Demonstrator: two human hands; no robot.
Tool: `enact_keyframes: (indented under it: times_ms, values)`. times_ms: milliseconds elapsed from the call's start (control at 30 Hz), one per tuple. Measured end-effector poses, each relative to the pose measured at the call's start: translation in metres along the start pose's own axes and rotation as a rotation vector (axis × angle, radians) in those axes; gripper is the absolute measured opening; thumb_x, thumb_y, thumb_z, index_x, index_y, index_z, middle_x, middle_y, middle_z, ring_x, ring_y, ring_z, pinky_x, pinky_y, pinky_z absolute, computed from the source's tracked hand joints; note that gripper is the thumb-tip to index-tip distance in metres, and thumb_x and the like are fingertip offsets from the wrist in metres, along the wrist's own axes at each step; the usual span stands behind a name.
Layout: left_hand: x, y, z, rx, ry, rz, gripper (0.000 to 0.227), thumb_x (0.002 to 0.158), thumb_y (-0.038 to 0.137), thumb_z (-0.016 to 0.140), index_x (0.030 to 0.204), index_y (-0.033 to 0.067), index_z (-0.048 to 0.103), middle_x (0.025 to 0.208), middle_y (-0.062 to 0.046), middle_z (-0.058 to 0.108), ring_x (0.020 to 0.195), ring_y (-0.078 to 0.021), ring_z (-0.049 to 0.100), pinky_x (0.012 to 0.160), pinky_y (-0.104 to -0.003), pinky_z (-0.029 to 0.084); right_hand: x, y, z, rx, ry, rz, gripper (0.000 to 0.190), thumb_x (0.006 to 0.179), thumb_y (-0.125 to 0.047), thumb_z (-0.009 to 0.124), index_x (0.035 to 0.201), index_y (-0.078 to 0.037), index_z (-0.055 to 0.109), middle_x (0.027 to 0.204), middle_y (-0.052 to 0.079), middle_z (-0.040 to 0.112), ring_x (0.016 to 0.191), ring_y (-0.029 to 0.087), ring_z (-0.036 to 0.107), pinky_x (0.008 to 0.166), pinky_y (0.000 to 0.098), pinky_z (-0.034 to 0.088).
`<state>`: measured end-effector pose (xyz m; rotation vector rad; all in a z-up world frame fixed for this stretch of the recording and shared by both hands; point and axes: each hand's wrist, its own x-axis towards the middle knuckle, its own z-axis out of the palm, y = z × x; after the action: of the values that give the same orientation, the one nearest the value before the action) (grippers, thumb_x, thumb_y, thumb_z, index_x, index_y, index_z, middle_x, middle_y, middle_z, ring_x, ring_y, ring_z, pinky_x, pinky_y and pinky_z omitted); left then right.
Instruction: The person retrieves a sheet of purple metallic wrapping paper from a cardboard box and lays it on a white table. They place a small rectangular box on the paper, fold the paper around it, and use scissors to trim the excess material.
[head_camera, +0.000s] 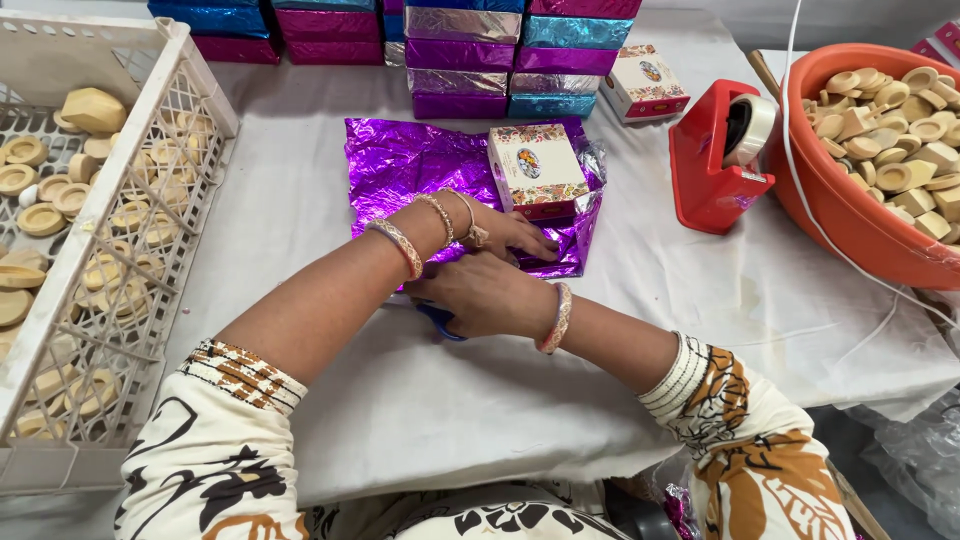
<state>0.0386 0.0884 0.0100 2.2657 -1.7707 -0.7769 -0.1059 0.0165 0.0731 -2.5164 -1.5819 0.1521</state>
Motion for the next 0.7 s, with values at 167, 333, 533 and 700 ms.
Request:
enact_keyframes:
  times_ms: [167,333,533,700]
  values:
    - [-0.002,0.003,0.002,0.005,0.005,-0.037,0.075,0.089,0.015,0.068,0.156,0.0329,0.039,0.168,0.004,0.028,0.154,-0.0299,0.022,0.126,-0.046,0.019,0.01,-0.005,-0.001,0.149,-0.017,-0.005,0.063,0.073,-0.018,0.082,0.134,-0.016,0.063,0.125,0.011,0.069,0.108,0.032,0.067,0.092,0.0455,0.052]
    - [0.0,0.001,0.003,-0.002,0.0,-0.029,0.076,0.089,0.015,0.066,0.157,0.0326,0.035,0.169,0.003,0.024,0.155,-0.0325,0.018,0.126,-0.049,0.016,0.015,-0.004,0.002,0.082,0.059,-0.151,0.064,0.072,-0.021,0.085,0.132,-0.012,0.064,0.132,0.011,0.066,0.12,0.03,0.064,0.105,0.0433,0.047]
    - [-0.006,0.015,-0.004,0.024,-0.025,-0.079,0.076,0.091,0.017,0.065,0.158,0.0349,0.033,0.169,0.004,0.024,0.155,-0.0331,0.018,0.126,-0.049,0.016,0.018,-0.003,0.004,0.081,0.075,-0.191,0.066,0.072,-0.02,0.084,0.134,-0.01,0.063,0.134,0.013,0.065,0.122,0.031,0.062,0.107,0.0428,0.046]
    - [-0.009,0.017,-0.004,0.028,-0.028,-0.088,0.077,0.091,0.017,0.065,0.158,0.035,0.031,0.169,0.003,0.023,0.155,-0.0333,0.018,0.126,-0.049,0.016,0.021,-0.007,0.013,0.115,0.1,-0.25,0.064,0.072,-0.018,0.083,0.133,-0.01,0.064,0.135,0.013,0.065,0.124,0.031,0.063,0.108,0.042,0.047]
